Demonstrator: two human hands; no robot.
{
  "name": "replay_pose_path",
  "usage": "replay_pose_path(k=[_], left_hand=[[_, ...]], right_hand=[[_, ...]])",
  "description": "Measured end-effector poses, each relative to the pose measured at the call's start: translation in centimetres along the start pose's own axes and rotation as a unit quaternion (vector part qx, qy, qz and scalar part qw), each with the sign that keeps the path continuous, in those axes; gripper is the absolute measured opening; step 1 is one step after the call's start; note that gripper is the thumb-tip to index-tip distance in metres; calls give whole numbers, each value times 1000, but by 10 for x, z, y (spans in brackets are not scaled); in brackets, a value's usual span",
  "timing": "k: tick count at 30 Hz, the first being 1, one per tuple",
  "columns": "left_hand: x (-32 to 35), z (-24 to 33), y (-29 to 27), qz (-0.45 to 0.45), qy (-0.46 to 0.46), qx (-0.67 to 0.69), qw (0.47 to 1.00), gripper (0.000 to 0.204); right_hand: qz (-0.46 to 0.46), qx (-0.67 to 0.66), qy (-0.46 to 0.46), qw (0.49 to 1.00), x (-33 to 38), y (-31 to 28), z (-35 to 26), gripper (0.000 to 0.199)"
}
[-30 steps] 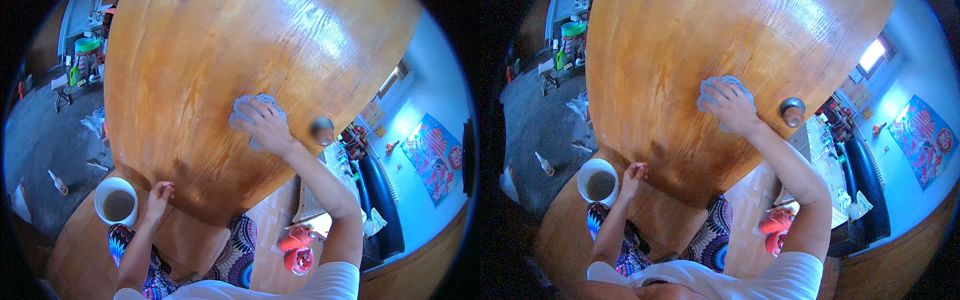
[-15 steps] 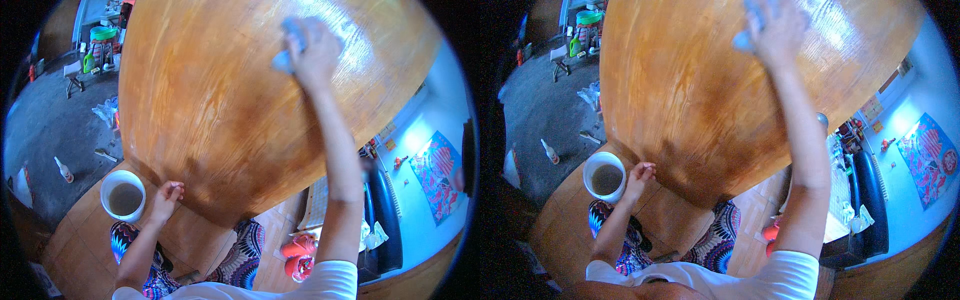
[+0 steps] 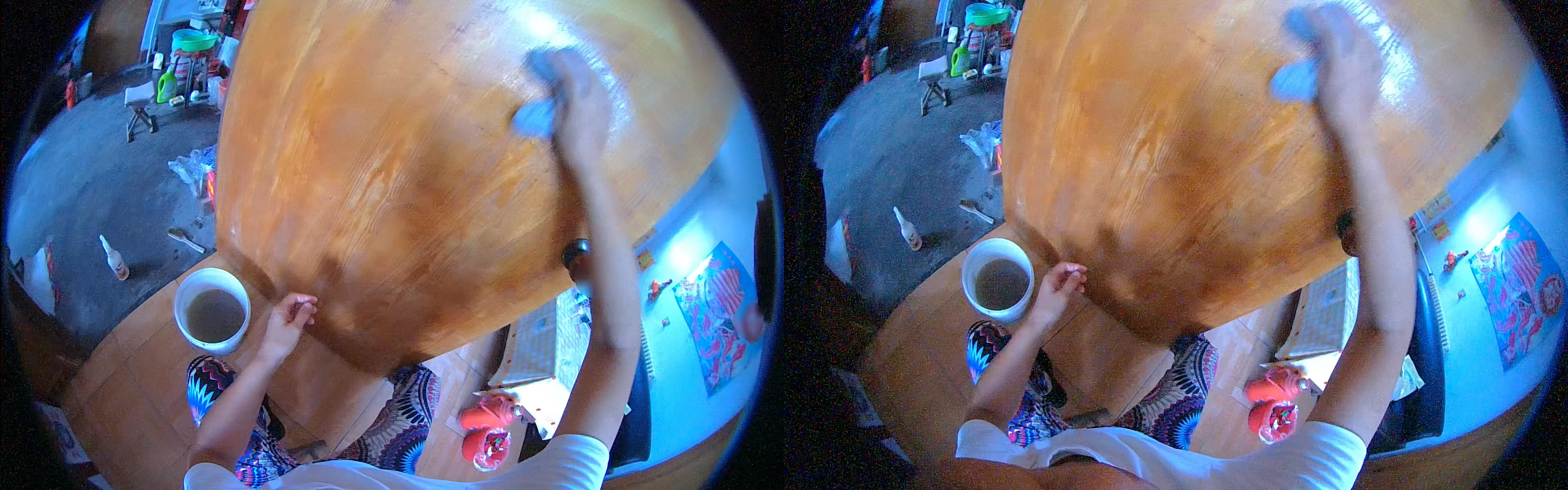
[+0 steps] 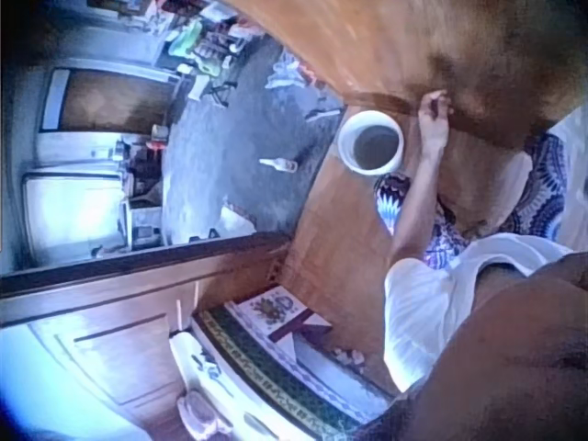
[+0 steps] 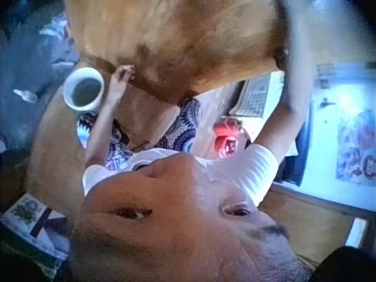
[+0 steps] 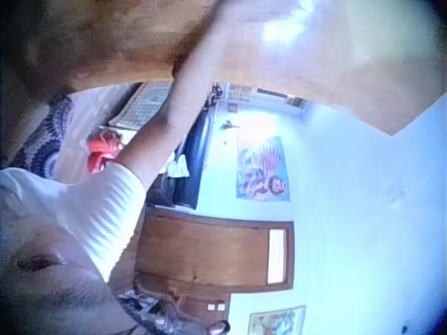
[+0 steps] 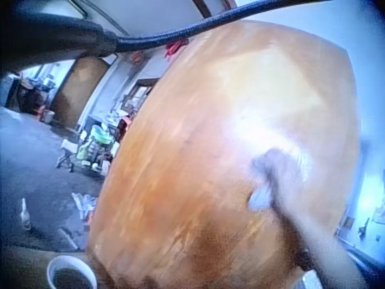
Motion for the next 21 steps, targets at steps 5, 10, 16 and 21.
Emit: replay_pose_path(k=[5,10,16,21], left_hand=[[5,0,2,11,-17,14,1000,17],[3,3,0,0,-2,-15,1000,17],[3,5,-9,18,-18,-19,999,18],[5,5,-7,11,6,1,1000,17]], right_hand=[[102,81,202,971,-70,5,37,56],[23,-17,21,999,-26,69,-130,43],[-139,-250,-196,938,144,77,-268,37],[-231,-192,-49,953,65,39,-170,36]])
Point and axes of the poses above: each hand's wrist, its own x-axis away from the middle knuckle, its own y-axis out of the palm, z = x × y, the point moved 9 cm from there along -x, towards the middle knuckle, and after that the axes turned 5 degrees about y, right-handed, at the moved point
